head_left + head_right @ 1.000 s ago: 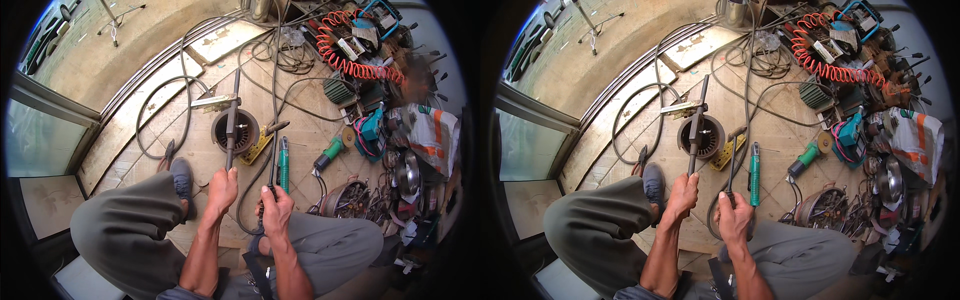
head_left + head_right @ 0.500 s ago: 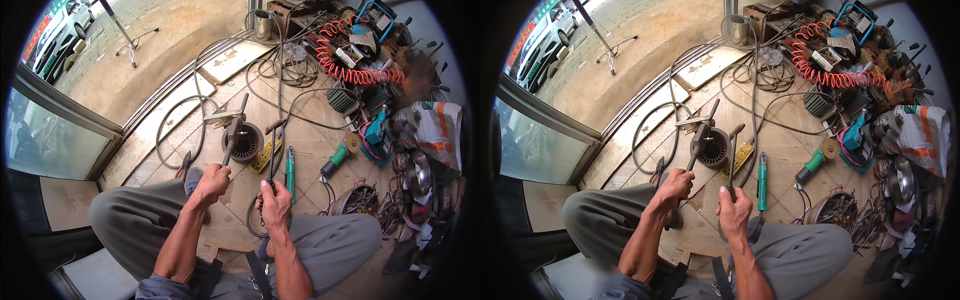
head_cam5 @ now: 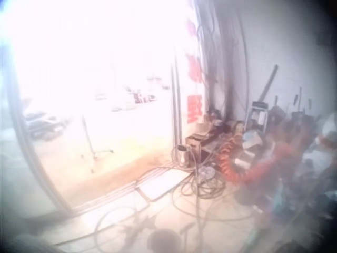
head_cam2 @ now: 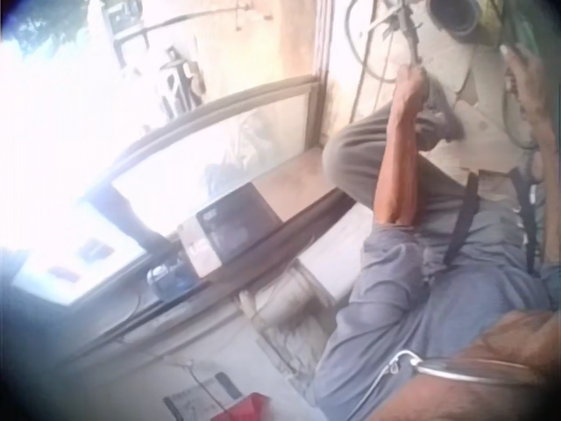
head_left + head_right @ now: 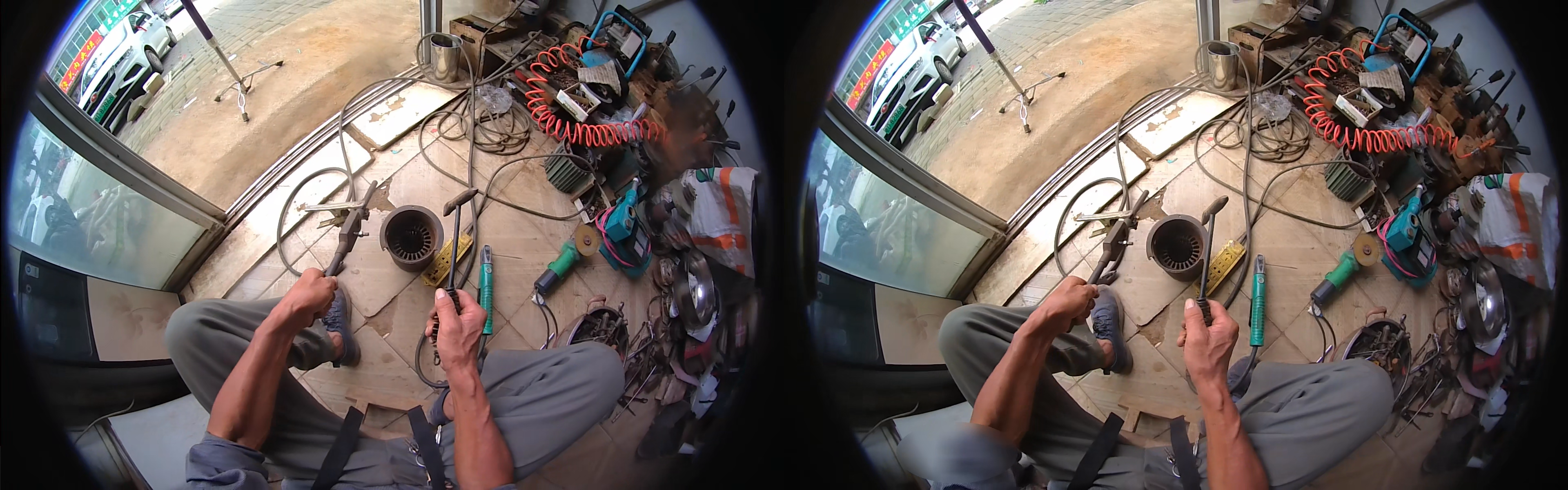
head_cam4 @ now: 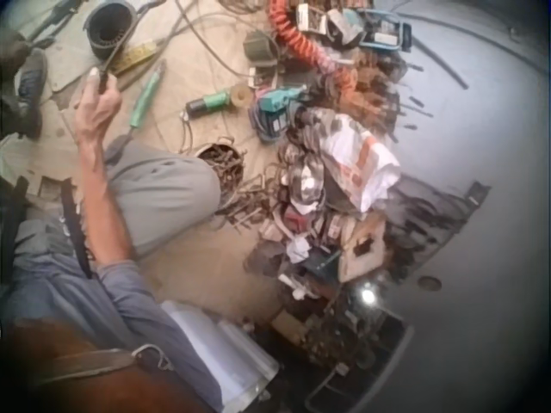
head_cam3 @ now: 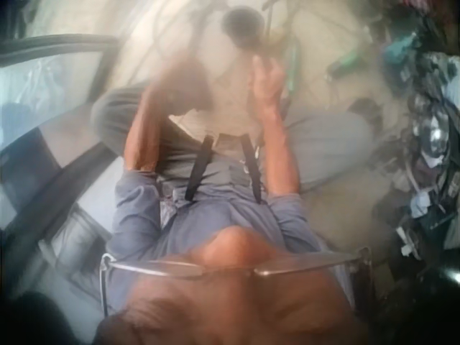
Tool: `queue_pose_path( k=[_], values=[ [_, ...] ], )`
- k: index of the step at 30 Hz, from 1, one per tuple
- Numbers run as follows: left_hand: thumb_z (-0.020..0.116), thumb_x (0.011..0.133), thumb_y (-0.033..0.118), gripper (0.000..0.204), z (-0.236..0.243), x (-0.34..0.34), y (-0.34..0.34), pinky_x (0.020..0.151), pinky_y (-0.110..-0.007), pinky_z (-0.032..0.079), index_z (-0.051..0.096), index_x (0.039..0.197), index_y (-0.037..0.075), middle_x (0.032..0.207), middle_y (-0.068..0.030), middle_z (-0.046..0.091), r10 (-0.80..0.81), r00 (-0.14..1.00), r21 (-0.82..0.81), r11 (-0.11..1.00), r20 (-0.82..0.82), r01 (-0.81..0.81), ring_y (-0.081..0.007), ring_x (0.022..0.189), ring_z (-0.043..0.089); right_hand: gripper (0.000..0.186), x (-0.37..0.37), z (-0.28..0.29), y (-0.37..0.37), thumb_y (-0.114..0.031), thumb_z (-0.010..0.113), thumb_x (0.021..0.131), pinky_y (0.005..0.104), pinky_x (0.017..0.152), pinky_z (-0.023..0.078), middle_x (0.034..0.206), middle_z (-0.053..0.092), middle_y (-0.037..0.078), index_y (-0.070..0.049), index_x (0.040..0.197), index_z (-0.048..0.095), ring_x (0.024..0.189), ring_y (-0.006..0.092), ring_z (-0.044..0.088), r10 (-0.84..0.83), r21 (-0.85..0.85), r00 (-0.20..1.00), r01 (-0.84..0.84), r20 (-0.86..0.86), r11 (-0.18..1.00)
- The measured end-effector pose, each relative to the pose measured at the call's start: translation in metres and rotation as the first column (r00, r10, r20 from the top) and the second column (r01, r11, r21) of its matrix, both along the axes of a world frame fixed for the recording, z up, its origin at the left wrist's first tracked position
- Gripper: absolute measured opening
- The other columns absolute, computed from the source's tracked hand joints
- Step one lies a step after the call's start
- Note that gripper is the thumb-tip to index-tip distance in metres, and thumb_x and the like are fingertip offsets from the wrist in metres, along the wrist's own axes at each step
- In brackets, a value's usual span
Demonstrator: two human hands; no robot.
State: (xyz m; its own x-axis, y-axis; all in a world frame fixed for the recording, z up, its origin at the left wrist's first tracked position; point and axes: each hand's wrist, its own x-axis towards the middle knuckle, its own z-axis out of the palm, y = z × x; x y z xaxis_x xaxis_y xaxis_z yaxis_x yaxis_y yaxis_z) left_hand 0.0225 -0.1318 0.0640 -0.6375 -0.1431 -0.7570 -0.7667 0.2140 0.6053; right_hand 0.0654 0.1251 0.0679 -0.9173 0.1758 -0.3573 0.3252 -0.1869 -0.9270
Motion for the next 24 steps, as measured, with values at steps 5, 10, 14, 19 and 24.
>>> queue_pose_path(
  k=[5,10,14,19,24],
  values=[
    [0.056,0.096,0.009,0.023,0.005,0.025,-0.008,0.039,-0.031,0.026,0.053,0.073,0.004,0.058,0.0002,0.043,-0.027,0.997,0.038,0.999,0.069,0.025,-0.0106,0.043,0.037,0.028,0.001,0.003,-0.001,-0.023,0.065,0.098,0.0261,0.047,0.043,0.064,0.056,0.001,0.0,0.083,0.06,0.05,0.0087,0.053,0.016,0.016,1.0,-0.015,-0.018,1.0],
    [0.056,0.096,0.008,0.027,-0.025,0.031,-0.021,0.036,-0.03,0.024,0.05,0.069,0.006,0.057,-0.0004,0.043,-0.062,0.991,0.065,0.996,0.122,0.054,-0.0115,0.04,0.037,0.033,0.002,0.007,0.0,-0.028,0.064,0.097,0.026,0.043,0.04,0.064,0.057,0.004,-0.002,0.08,0.057,0.048,0.0108,0.055,0.003,0.019,0.998,-0.002,-0.056,1.0],
    [0.055,0.095,0.007,0.028,-0.044,0.021,-0.026,0.034,-0.03,0.022,0.05,0.068,0.006,0.055,-0.0005,0.042,-0.024,0.994,0.057,0.998,0.11,0.018,-0.0122,0.038,0.036,0.032,0.004,0.009,-0.003,-0.028,0.064,0.097,0.026,0.043,0.041,0.065,0.057,0.004,-0.002,0.081,0.057,0.047,0.0108,0.055,0.015,0.009,0.999,-0.015,-0.031,1.0],
    [0.052,0.098,0.009,0.026,-0.029,-0.028,0.001,0.034,-0.028,0.024,0.054,0.072,0.004,0.054,-0.0002,0.042,0.007,0.986,0.078,0.997,0.164,-0.02,-0.0107,0.039,0.037,0.031,0.001,0.003,0.004,-0.027,0.064,0.097,0.0262,0.042,0.041,0.066,0.057,0.004,-0.002,0.081,0.057,0.047,0.011,0.055,-0.011,0.033,1.0,0.011,0.002,0.999],
    [0.05,0.098,0.006,0.027,-0.015,-0.066,-0.008,0.036,-0.029,0.024,0.054,0.071,0.003,0.055,0.0008,0.041,-0.065,0.985,0.087,0.995,0.162,0.051,-0.0083,0.04,0.034,0.029,-0.008,-0.001,0.001,-0.025,0.065,0.097,0.0264,0.044,0.042,0.066,0.057,0.003,-0.001,0.082,0.058,0.049,0.0105,0.055,-0.001,0.014,1.0,0.001,0.021,1.0]
  ],
)
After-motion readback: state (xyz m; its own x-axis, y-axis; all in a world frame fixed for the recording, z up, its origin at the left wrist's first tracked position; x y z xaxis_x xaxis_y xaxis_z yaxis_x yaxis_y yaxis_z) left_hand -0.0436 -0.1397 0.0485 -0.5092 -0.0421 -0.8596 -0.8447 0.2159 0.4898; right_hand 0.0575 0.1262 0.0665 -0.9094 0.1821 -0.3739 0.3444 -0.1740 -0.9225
